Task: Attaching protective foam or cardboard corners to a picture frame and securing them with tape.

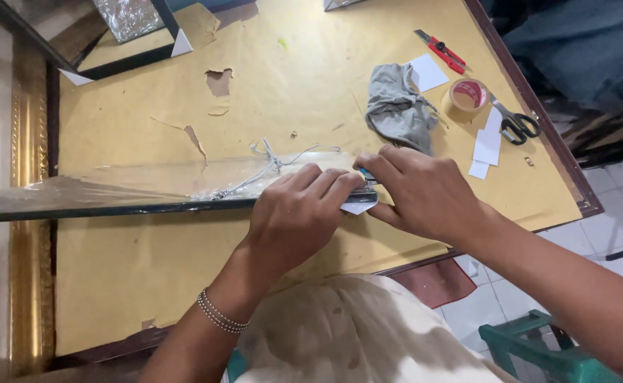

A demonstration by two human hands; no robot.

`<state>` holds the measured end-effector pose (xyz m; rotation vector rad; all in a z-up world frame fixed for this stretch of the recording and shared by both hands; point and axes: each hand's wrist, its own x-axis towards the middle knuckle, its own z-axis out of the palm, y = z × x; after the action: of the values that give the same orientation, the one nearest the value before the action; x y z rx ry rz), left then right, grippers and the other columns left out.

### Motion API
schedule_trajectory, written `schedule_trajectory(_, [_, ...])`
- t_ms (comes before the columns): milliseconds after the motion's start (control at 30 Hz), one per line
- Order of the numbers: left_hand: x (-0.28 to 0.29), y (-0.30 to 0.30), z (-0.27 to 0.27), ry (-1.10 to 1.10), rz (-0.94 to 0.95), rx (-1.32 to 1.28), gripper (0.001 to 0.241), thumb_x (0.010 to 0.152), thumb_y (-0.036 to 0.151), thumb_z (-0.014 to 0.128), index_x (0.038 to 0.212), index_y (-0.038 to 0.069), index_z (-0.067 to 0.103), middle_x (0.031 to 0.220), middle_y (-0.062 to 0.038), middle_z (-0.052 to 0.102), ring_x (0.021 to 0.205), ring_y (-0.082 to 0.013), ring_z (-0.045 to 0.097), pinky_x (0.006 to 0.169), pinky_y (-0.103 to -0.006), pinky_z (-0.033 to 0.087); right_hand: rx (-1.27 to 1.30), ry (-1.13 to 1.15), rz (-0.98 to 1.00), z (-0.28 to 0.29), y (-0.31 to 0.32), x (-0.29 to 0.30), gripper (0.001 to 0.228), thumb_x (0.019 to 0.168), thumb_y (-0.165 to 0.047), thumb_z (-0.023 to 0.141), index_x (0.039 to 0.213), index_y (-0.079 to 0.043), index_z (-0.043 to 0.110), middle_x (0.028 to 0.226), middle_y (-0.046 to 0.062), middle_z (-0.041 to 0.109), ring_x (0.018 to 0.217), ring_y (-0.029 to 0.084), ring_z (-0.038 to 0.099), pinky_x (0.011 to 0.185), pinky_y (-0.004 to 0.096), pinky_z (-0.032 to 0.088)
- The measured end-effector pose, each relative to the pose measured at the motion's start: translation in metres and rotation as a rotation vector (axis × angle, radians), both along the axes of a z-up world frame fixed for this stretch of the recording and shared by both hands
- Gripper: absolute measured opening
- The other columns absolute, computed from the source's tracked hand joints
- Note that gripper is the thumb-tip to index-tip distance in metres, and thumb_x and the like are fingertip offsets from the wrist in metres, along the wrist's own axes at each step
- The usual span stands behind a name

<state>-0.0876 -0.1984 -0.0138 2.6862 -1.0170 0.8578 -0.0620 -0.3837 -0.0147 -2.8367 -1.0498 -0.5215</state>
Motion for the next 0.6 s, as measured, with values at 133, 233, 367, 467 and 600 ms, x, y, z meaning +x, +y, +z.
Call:
schedule_trajectory(133, [-0.006, 0.000, 0.001, 0.035, 0.012, 0.006, 0.015, 0.082, 0.016, 0.054, 0.096, 0.013, 0.058, 0.079, -0.002, 0.060, 0.070, -0.0146, 0.059, 0.054, -0.0220, 0.048, -0.027, -0.081, 0.045, -0.009, -0.005, 0.000, 0.035, 0.081, -0.048, 0.045, 0.106, -0.023, 0.047, 0.075, -0.006, 0.044, 0.068, 0.012, 0.053, 0.046, 0.027, 0.048])
schedule_trajectory(233, [-0.009, 0.000, 0.004, 0.046, -0.003, 0.007, 0.016, 0.079, 0.017, 0.059, 0.094, 0.013, 0.058, 0.078, -0.002, 0.060, 0.069, -0.0137, 0.059, 0.052, -0.0211, 0.048, -0.047, -0.191, 0.110, -0.018, -0.008, 0.002, 0.030, 0.085, -0.046, 0.041, 0.100, -0.021, 0.049, 0.075, -0.005, 0.047, 0.068, 0.012, 0.052, 0.044, 0.028, 0.046])
schedule_trajectory(367, [-0.010, 0.000, 0.004, 0.076, -0.026, -0.040, 0.015, 0.078, 0.014, 0.062, 0.092, 0.012, 0.059, 0.076, -0.003, 0.060, 0.066, -0.0147, 0.059, 0.052, -0.0216, 0.048, 0.005, -0.127, 0.171, -0.015, -0.007, 0.002, 0.025, 0.085, -0.042, 0.045, 0.092, -0.018, 0.051, 0.071, -0.004, 0.048, 0.062, 0.014, 0.051, 0.041, 0.028, 0.043])
schedule_trajectory(467, [-0.009, 0.003, 0.002, 0.084, -0.047, -0.104, 0.015, 0.078, 0.014, 0.064, 0.092, 0.012, 0.058, 0.076, -0.002, 0.059, 0.064, -0.0149, 0.060, 0.052, -0.0224, 0.048, 0.056, 0.005, 0.184, -0.005, -0.006, 0.003, 0.022, 0.082, -0.036, 0.051, 0.094, -0.017, 0.053, 0.068, -0.003, 0.048, 0.058, 0.016, 0.051, 0.042, 0.030, 0.043])
schedule_trajectory(600, [-0.003, 0.008, 0.009, 0.097, -0.074, -0.158, 0.015, 0.078, 0.016, 0.065, 0.089, 0.015, 0.056, 0.088, 0.001, 0.056, 0.065, -0.0164, 0.060, 0.056, -0.0256, 0.051, 0.518, 0.559, 0.081, 0.004, -0.004, 0.009, 0.052, 0.062, -0.024, 0.072, 0.109, -0.016, 0.051, 0.065, 0.003, 0.047, 0.053, 0.022, 0.052, 0.048, 0.032, 0.045])
